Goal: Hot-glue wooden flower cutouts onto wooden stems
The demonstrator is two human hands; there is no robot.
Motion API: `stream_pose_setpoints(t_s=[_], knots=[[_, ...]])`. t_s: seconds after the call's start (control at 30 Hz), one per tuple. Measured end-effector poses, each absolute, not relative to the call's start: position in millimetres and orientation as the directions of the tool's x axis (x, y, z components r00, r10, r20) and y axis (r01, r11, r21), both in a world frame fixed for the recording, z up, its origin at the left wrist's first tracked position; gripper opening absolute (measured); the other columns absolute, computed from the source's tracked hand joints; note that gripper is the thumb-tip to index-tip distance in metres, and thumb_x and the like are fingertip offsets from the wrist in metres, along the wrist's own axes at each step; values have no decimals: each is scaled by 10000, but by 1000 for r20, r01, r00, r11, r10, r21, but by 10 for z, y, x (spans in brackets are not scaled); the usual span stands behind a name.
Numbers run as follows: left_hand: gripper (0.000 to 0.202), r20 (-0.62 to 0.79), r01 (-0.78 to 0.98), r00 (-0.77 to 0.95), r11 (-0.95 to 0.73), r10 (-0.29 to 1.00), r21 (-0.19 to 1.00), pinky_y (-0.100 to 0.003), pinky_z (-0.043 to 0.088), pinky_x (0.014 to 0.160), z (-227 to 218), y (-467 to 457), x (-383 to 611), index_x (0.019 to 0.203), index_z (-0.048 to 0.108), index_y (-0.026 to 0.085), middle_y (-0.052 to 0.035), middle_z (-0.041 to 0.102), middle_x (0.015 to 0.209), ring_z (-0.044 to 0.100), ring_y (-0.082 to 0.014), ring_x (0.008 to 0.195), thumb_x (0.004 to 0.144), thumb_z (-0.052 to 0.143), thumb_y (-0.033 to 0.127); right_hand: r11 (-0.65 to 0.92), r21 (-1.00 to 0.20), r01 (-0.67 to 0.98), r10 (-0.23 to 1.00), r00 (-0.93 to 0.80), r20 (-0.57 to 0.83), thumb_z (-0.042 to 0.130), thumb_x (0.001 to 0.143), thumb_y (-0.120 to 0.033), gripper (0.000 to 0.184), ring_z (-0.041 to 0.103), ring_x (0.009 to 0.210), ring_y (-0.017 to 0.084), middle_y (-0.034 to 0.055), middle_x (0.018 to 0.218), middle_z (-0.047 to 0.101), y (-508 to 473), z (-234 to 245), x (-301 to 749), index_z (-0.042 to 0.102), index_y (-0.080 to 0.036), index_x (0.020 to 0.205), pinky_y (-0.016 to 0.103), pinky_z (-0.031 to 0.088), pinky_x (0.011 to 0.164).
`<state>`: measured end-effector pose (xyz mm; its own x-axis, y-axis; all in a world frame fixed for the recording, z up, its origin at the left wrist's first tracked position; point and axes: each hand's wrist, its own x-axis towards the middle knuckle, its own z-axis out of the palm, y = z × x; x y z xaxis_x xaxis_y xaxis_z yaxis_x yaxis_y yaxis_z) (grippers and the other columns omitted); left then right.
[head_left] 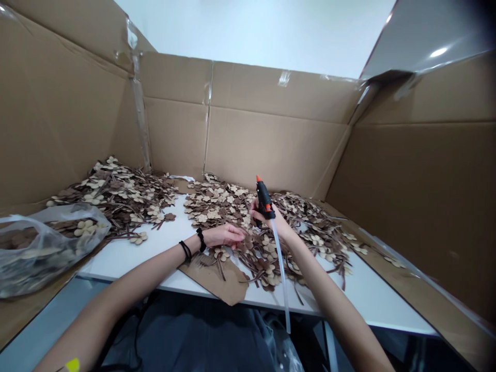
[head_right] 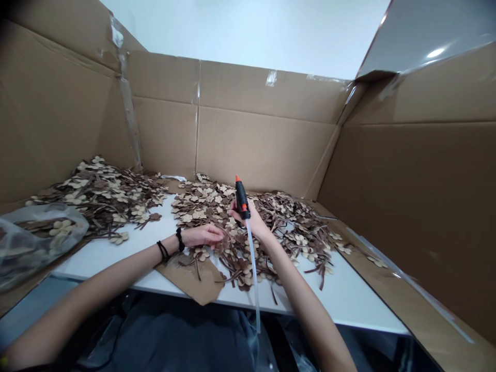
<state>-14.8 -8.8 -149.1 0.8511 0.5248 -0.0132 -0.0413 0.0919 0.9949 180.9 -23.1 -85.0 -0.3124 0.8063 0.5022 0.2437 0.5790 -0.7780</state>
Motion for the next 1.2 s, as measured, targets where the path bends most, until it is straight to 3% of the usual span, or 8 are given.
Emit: stream_pose_setpoints(t_s=[0.23,0.43,0.63,0.77,0.9,1.0,1.1,1.2], knots=[[309,81,-67,739,-47,669,997,-216,395,612,-1503,-26,-169,859,688,133,-32,608,829,497,-87,651,720,722,407,536,-813,227,844,-133,519,699,682,-411,271,486,670,146,-6,726,527,-165,-830,1882,529,-207,736,304,418,683],[333,86,139,763,-293,641,946,-211,357,544,-1361,87,-316,751,666,127,-27,583,713,462,-95,578,761,637,458,527,-845,90,837,116,534,722,656,-387,284,529,734,145,-20,770,532,-62,-863,2115,530,-219,781,299,413,774],[366,50,262,730,-347,681,901,-211,361,531,-1157,84,-410,797,671,127,-28,592,695,475,-99,549,737,628,485,469,-883,-18,883,10,469,709,684,-387,285,565,712,152,-20,738,553,-42,-905,2119,516,-224,816,293,430,726],[382,-10,401,639,-323,769,857,-212,327,488,-1086,158,-514,783,680,120,-10,568,585,454,-95,486,732,604,491,524,-851,28,851,-45,523,696,711,-368,234,569,727,151,-15,746,572,-58,-863,2085,545,-222,817,294,430,747],[337,-55,579,605,-392,794,714,-224,319,487,-1095,244,-603,702,694,119,-10,560,526,444,-100,464,746,581,433,546,-832,104,838,-57,543,684,715,-355,214,557,713,154,-18,726,580,-127,-794,2056,542,-223,807,306,429,760],[312,43,647,574,-485,818,588,-238,377,594,-1071,256,-589,805,726,132,-39,646,673,529,-139,605,797,521,368,532,-831,162,846,-56,531,677,707,-354,217,554,714,159,-18,721,581,-175,-783,2027,538,-220,806,315,428,773],[315,321,702,479,-576,817,419,-293,386,790,-1044,212,-447,854,739,169,-80,671,915,542,-208,860,834,482,350,516,-837,180,855,-59,515,661,713,-370,221,560,735,166,-11,739,587,-186,-806,2002,537,-221,820,320,429,787],[321,454,678,477,-644,752,354,-362,339,887,-1092,121,-153,723,730,185,-99,650,880,495,-259,923,814,529,419,516,-838,178,856,-72,512,667,699,-394,246,562,745,175,-4,758,582,-168,-828,1991,535,-225,819,321,436,781]])
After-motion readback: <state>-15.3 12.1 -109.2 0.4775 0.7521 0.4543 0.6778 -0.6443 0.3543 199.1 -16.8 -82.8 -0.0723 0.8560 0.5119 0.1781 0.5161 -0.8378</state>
